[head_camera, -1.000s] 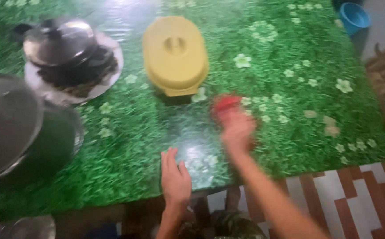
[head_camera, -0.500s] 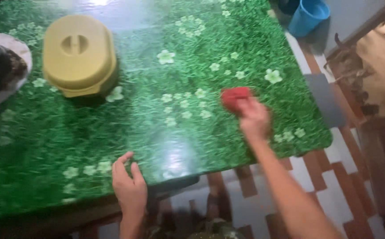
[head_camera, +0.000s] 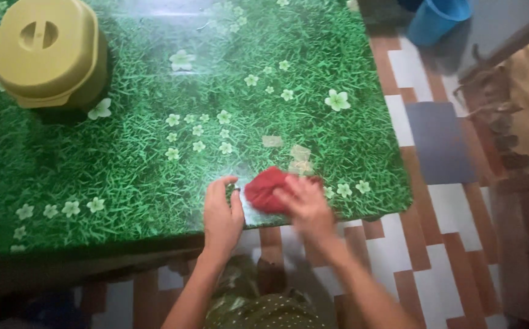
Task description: Clear plates, cups, and utensils from a dining table and then wipe the table and adjacent counters with a cloth.
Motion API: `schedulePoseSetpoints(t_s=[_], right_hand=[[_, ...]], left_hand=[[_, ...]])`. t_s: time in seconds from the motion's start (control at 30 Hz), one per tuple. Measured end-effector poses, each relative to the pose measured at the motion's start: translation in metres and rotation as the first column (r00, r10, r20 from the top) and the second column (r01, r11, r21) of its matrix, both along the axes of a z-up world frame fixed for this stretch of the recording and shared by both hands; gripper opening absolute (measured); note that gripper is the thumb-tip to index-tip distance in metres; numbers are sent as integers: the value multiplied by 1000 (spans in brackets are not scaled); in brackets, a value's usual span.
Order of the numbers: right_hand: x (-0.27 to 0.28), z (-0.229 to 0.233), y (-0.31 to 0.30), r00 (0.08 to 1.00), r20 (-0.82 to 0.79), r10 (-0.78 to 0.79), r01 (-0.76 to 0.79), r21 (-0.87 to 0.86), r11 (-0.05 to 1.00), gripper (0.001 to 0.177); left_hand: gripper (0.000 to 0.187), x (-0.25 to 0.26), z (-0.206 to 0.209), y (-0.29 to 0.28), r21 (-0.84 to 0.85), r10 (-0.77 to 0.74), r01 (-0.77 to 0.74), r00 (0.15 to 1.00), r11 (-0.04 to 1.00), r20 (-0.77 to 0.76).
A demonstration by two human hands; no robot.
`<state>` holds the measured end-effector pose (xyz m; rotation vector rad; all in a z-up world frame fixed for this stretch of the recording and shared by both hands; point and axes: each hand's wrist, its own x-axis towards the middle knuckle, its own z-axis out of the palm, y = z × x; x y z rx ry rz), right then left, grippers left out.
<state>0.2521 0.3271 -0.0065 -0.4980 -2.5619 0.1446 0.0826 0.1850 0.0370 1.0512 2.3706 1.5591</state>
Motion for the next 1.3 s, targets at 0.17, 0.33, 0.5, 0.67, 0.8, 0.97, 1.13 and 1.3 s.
schedulePoseSetpoints(t_s=[0.17,0.33,0.5,0.67,0.8,0.97,1.13,1.3], right_hand=[[-14,-4,123,992,39,-122,120,55,991,59],[-72,-1,89,953,116,-278,274,53,960,63],[-128,26,25,936,-164,311,-317,-14,948,18],[-152,-8,161,955,-64,288,-284,76,956,30],[-181,18,267,996,87,-27,18,101,995,47],[-160,66,229,993,-63,102,-107,-73,992,44],[-16,67,141,964,31,265,-260,-118,958,48],[101,24,189,930,199,309,-299,-76,951,48]], left_hand=[[28,-26,-7,3,-65,111,-106,991,992,72],[29,-58,-18,13,-16,215,-215,974,977,72],[25,-84,-20,40,-64,299,-292,936,954,185],[25,-103,-22,76,-13,231,-231,967,973,108],[27,-98,-6,111,18,148,-155,965,988,215],[30,-61,-4,141,7,129,-136,953,991,275],[36,-13,-16,175,-8,205,-218,905,976,373],[42,62,-43,234,-68,234,-225,954,972,190]])
